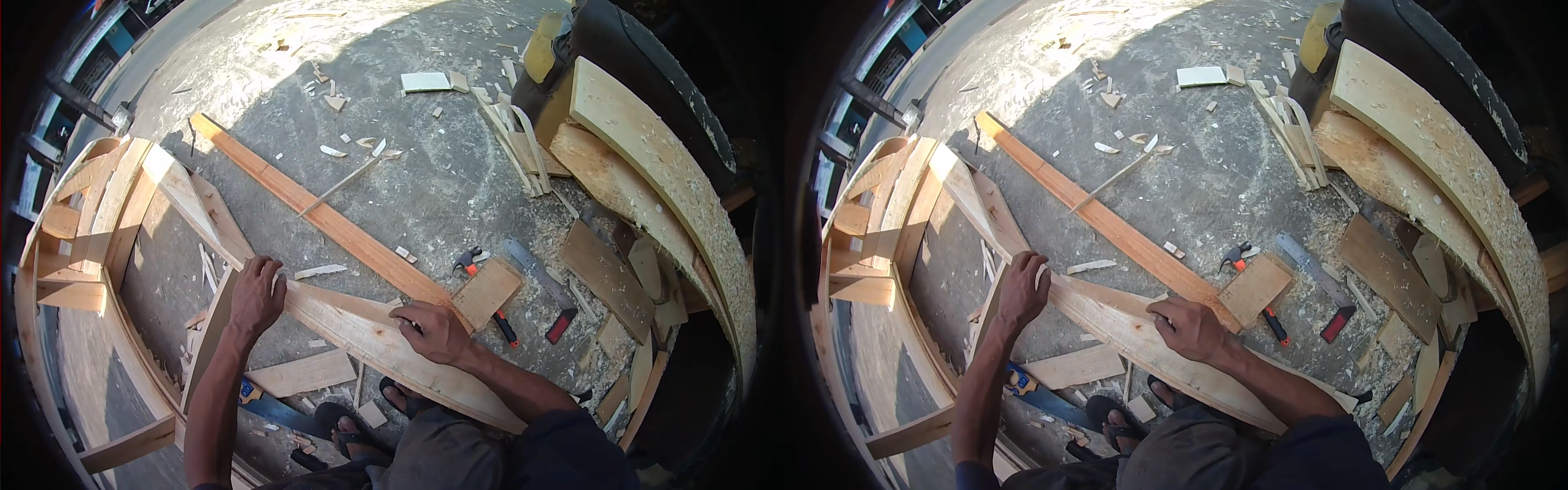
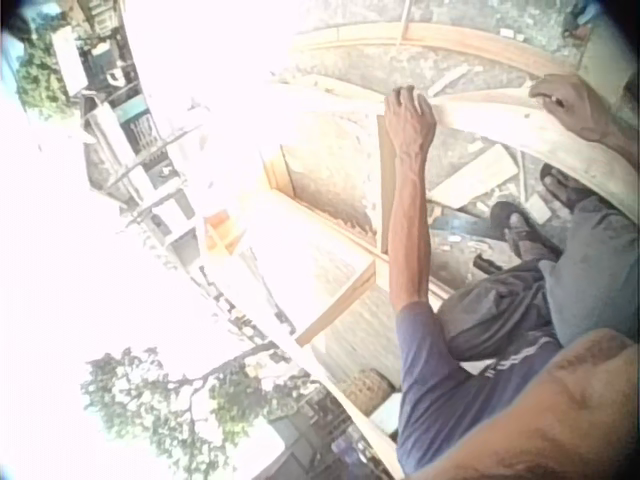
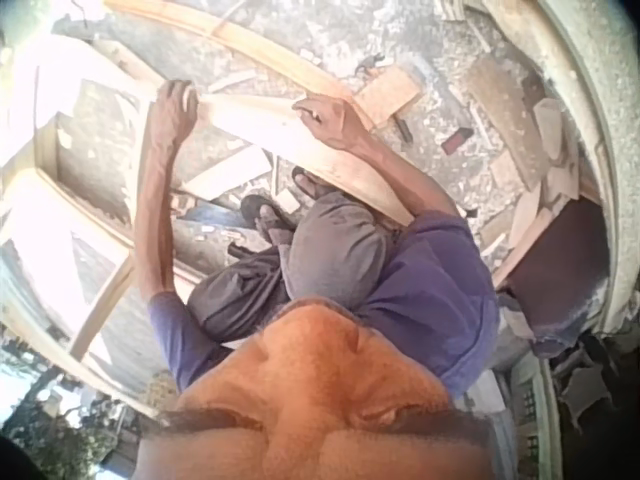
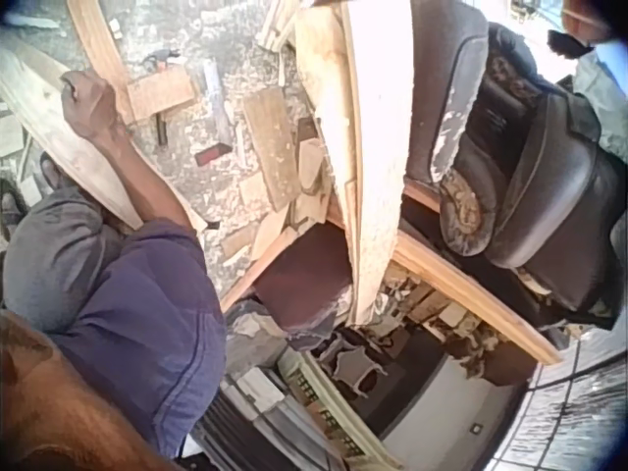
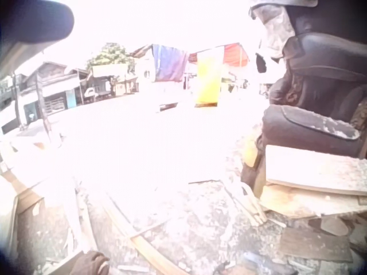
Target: Using a hammer and saw to build a wooden furniture frame outdoors.
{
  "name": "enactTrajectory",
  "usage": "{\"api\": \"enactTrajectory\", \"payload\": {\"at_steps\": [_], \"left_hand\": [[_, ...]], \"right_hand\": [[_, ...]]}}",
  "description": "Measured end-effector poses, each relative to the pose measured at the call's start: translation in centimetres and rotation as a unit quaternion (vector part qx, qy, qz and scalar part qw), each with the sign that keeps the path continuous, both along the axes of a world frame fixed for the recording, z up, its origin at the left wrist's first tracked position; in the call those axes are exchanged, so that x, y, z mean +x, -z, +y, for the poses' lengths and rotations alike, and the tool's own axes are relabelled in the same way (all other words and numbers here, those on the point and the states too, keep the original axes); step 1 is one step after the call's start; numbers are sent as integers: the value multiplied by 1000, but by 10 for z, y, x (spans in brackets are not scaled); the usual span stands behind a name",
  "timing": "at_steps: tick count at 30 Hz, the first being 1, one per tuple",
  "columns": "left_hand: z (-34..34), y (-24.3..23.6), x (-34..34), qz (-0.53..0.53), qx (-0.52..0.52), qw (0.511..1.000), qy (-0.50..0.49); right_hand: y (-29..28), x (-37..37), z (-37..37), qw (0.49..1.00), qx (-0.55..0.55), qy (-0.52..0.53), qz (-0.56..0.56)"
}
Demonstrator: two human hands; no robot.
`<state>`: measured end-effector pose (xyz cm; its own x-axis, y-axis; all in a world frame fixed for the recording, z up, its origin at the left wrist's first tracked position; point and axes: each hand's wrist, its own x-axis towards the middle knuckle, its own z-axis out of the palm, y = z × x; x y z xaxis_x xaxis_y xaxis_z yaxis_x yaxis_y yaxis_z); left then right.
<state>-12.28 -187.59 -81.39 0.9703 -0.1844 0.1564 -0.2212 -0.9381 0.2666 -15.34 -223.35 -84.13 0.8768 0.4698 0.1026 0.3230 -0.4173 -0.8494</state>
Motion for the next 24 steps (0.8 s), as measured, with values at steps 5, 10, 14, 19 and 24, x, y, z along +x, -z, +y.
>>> {"api": "enactTrajectory", "payload": {"at_steps": [5,10,14,19,24], "left_hand": [[-50,37,38,125,-81,982,-114],[-28,24,34,237,-15,953,-186],[-36,17,47,329,-26,928,-172],[-34,36,39,214,-100,963,-131],[-20,36,23,169,-78,971,-152]], "right_hand": [[6,37,-5,999,-49,9,2],[41,124,8,995,-84,-16,54],[81,253,8,993,-110,32,-10],[145,445,0,943,-288,90,-137],[203,582,37,894,-391,111,-190]]}}
